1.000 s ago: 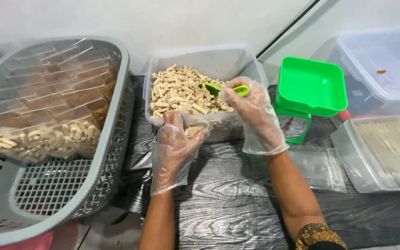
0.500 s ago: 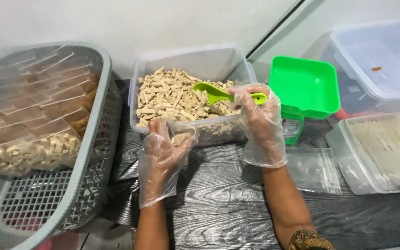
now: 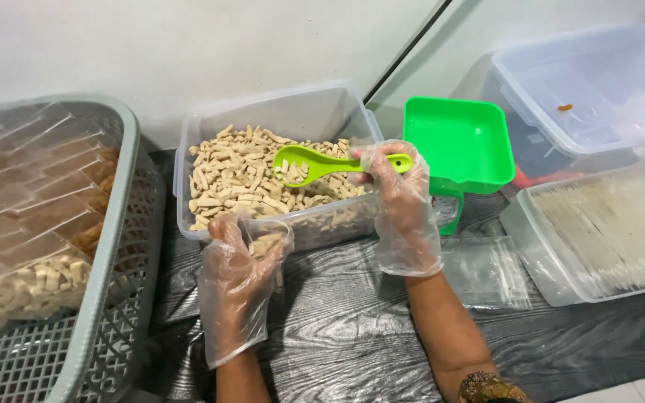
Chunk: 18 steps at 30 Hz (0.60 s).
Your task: Packaging small white snacks from a large container into individual plastic bags using a scoop and hands.
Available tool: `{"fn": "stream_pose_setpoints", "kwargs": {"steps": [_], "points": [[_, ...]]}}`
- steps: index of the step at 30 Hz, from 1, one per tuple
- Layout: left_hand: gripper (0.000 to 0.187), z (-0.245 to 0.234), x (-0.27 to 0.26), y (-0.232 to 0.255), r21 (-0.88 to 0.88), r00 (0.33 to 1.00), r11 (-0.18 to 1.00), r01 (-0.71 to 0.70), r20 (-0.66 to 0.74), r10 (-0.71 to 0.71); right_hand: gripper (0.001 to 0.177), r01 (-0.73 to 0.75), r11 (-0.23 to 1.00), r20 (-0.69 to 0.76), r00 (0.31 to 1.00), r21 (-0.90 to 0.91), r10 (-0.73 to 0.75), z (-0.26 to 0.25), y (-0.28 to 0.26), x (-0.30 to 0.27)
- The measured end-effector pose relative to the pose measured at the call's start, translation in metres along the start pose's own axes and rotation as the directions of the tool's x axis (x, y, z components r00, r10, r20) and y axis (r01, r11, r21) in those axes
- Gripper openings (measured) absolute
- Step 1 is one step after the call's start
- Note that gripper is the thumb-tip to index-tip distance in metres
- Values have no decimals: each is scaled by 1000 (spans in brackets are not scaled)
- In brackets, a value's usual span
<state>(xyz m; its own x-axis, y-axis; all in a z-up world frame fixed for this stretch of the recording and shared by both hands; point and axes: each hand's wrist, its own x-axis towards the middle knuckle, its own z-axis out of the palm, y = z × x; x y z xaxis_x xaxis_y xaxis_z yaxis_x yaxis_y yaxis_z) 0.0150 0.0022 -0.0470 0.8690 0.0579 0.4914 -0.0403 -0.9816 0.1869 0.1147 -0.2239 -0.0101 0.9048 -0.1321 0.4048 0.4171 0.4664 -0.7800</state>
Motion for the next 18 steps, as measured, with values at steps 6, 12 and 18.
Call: {"fn": "stream_pose_setpoints", "kwargs": {"steps": [6, 12, 18], "points": [[62, -40, 12, 17, -204, 988, 968, 149, 79, -135, 13, -68, 991, -134, 988, 114, 83, 25, -25, -10], [49, -48, 13, 23, -246, 972, 944, 222, 127, -195, 14, -71, 997, -205, 976, 11, 71, 52, -67, -32], [59, -37, 9, 15, -200, 951, 945, 259, 221, -215, 12, -17, 999, -209, 978, 42, 26, 47, -73, -44]]}}
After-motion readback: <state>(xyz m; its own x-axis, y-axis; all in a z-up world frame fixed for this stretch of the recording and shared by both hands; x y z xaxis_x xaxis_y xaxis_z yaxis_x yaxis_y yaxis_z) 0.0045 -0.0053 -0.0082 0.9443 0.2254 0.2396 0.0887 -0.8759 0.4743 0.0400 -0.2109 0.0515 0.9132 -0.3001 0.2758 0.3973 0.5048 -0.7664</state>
